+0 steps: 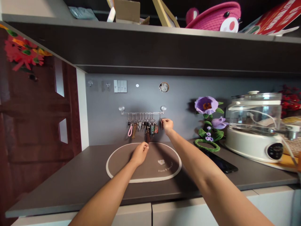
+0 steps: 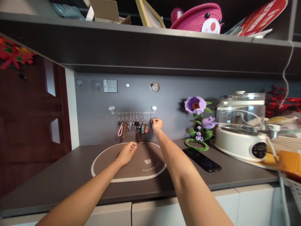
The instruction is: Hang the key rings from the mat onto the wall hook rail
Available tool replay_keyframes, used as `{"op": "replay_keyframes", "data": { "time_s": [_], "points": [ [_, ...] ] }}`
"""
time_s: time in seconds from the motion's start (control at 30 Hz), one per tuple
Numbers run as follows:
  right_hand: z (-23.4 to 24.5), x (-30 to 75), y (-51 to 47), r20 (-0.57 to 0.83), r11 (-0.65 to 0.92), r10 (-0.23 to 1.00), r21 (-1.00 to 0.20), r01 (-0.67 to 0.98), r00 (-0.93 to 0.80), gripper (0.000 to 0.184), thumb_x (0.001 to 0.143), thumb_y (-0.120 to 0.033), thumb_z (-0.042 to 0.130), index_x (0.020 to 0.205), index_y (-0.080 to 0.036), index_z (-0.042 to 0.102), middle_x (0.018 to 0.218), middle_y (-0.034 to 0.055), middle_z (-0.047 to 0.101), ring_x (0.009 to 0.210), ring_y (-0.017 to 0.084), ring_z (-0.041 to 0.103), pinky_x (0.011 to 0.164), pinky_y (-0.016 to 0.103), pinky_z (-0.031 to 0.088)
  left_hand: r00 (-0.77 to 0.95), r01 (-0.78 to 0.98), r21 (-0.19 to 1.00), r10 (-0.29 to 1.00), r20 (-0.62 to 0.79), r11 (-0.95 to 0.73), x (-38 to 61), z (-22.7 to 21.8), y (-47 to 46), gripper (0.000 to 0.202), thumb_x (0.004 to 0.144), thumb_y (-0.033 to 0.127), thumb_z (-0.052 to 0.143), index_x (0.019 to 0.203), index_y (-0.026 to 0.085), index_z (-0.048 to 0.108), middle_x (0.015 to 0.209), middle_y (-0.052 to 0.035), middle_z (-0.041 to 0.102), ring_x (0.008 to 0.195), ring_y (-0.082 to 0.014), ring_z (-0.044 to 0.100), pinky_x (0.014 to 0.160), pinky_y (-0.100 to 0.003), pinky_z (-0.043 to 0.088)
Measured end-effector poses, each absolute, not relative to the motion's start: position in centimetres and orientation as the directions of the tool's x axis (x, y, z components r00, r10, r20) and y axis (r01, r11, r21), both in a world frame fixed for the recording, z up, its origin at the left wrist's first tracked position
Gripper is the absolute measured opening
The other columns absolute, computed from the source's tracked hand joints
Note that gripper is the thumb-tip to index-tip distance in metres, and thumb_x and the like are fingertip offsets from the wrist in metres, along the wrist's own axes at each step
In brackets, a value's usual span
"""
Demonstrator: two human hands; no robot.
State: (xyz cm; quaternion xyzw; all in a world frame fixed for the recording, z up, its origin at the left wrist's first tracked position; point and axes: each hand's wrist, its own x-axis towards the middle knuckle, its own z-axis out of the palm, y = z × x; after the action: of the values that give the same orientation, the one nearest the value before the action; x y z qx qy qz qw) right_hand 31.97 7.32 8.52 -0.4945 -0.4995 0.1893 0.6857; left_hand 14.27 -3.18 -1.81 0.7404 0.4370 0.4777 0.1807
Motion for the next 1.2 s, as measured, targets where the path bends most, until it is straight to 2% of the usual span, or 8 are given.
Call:
{"op": "replay_keyframes", "data": {
  "time_s": [0.1, 0.17, 0.37, 0.57, 0.67, 0.77, 0.9, 1.2],
  "points": [
    [8.0, 31.9, 6.7, 0.467, 0.411, 0.748, -0.884, 0.222, 0.472, 0.018, 0.064, -0.030, 0.049, 0.066, -0.016, 0.059, 0.055, -0.0001, 0.058, 0.045, 0.009, 0.045, 0.046, 0.021, 0.035, 0.147, 0.477, 0.692, 0.825, 0.545, -0.542, 14.3, -1.8, -3.1, 0.013, 0.080, 0.023, 0.041, 0.085, 0.017, 0.051, 0.076, -0.0017, 0.058, 0.069, -0.0120, 0.054, 0.066, -0.024, 0.042],
    [7.6, 31.9, 6.3, 0.496, 0.441, 0.758, -0.868, 0.228, 0.423, 0.017, 0.065, -0.029, 0.048, 0.067, -0.017, 0.059, 0.060, 0.0012, 0.060, 0.050, 0.010, 0.049, 0.050, 0.021, 0.038, 0.145, 0.486, 0.684, 0.822, 0.551, -0.544, 14.3, -2.0, -3.1, 0.015, 0.079, 0.024, 0.042, 0.087, 0.017, 0.052, 0.077, -0.0017, 0.058, 0.068, -0.0118, 0.053, 0.066, -0.025, 0.042],
    [6.1, 32.2, 4.2, 0.535, 0.433, 0.752, -0.841, 0.324, 0.385, 0.018, 0.066, -0.023, 0.049, 0.080, -0.017, 0.059, 0.086, 0.0052, 0.064, 0.077, 0.015, 0.056, 0.075, 0.027, 0.042, 0.173, 0.515, 0.651, 0.812, 0.558, -0.557, 14.2, -2.2, -3.0, 0.032, 0.078, 0.027, 0.045, 0.108, 0.015, 0.049, 0.079, -0.0014, 0.057, 0.067, -0.0112, 0.052, 0.068, -0.025, 0.042],
    [5.3, 31.4, -1.2, 0.582, 0.504, 0.791, -0.795, 0.338, 0.189, 0.034, 0.068, -0.026, 0.052, 0.100, -0.017, 0.055, 0.082, 0.0025, 0.059, 0.076, 0.014, 0.052, 0.076, 0.029, 0.041, 0.117, 0.410, 0.733, 0.828, 0.548, -0.543, 14.0, 0.5, -5.3, 0.069, 0.073, 0.024, 0.053, 0.134, 0.015, 0.023, 0.074, 0.0017, 0.053, 0.063, -0.0093, 0.050, 0.068, -0.024, 0.042],
    [5.1, 30.7, -4.5, 0.610, 0.571, 0.791, -0.769, 0.288, 0.058, 0.051, 0.069, -0.030, 0.054, 0.118, -0.020, 0.045, 0.074, -0.0009, 0.055, 0.067, 0.013, 0.049, 0.071, 0.028, 0.041, 0.172, 0.377, 0.695, 0.784, 0.597, -0.612, 13.4, 2.6, -7.4, 0.085, 0.071, 0.019, 0.056, 0.139, 0.020, 0.005, 0.063, 0.0068, 0.048, 0.057, -0.0076, 0.047, 0.065, -0.022, 0.040],
    [4.6, 29.9, -7.7, 0.626, 0.620, 0.778, -0.748, 0.237, -0.061, 0.073, 0.069, -0.030, 0.055, 0.134, -0.024, 0.022, 0.067, -0.0042, 0.050, 0.058, 0.011, 0.043, 0.065, 0.027, 0.040, 0.213, 0.364, 0.631, 0.721, 0.660, -0.685, 12.6, 4.1, -9.8, 0.091, 0.071, 0.014, 0.054, 0.138, 0.021, -0.006, 0.064, 0.0071, 0.047, 0.058, -0.0069, 0.045, 0.064, -0.021, 0.039],
    [3.2, 29.2, -11.1, 0.635, 0.669, 0.741, -0.727, 0.155, -0.217, 0.089, 0.070, -0.027, 0.056, 0.138, -0.024, -0.002, 0.066, -0.0051, 0.050, 0.054, 0.010, 0.040, 0.060, 0.025, 0.039, 0.245, 0.387, 0.580, 0.686, 0.685, -0.717, 11.3, 3.7, -12.8, 0.093, 0.071, 0.013, 0.053, 0.137, 0.020, -0.012, 0.068, 0.0057, 0.047, 0.061, -0.0070, 0.044, 0.066, -0.021, 0.038],
    [0.5, 28.6, -13.7, 0.601, 0.664, 0.734, -0.732, 0.150, -0.315, 0.092, 0.071, -0.024, 0.055, 0.138, -0.022, -0.009, 0.067, -0.0052, 0.048, 0.057, 0.009, 0.042, 0.058, 0.023, 0.038, 0.249, 0.379, 0.634, 0.734, 0.632, -0.674, 9.8, -0.1, -14.9, 0.097, 0.070, 0.013, 0.053, 0.135, 0.021, -0.020, 0.067, 0.0072, 0.047, 0.060, -0.0062, 0.044, 0.064, -0.019, 0.037]
  ]
}}
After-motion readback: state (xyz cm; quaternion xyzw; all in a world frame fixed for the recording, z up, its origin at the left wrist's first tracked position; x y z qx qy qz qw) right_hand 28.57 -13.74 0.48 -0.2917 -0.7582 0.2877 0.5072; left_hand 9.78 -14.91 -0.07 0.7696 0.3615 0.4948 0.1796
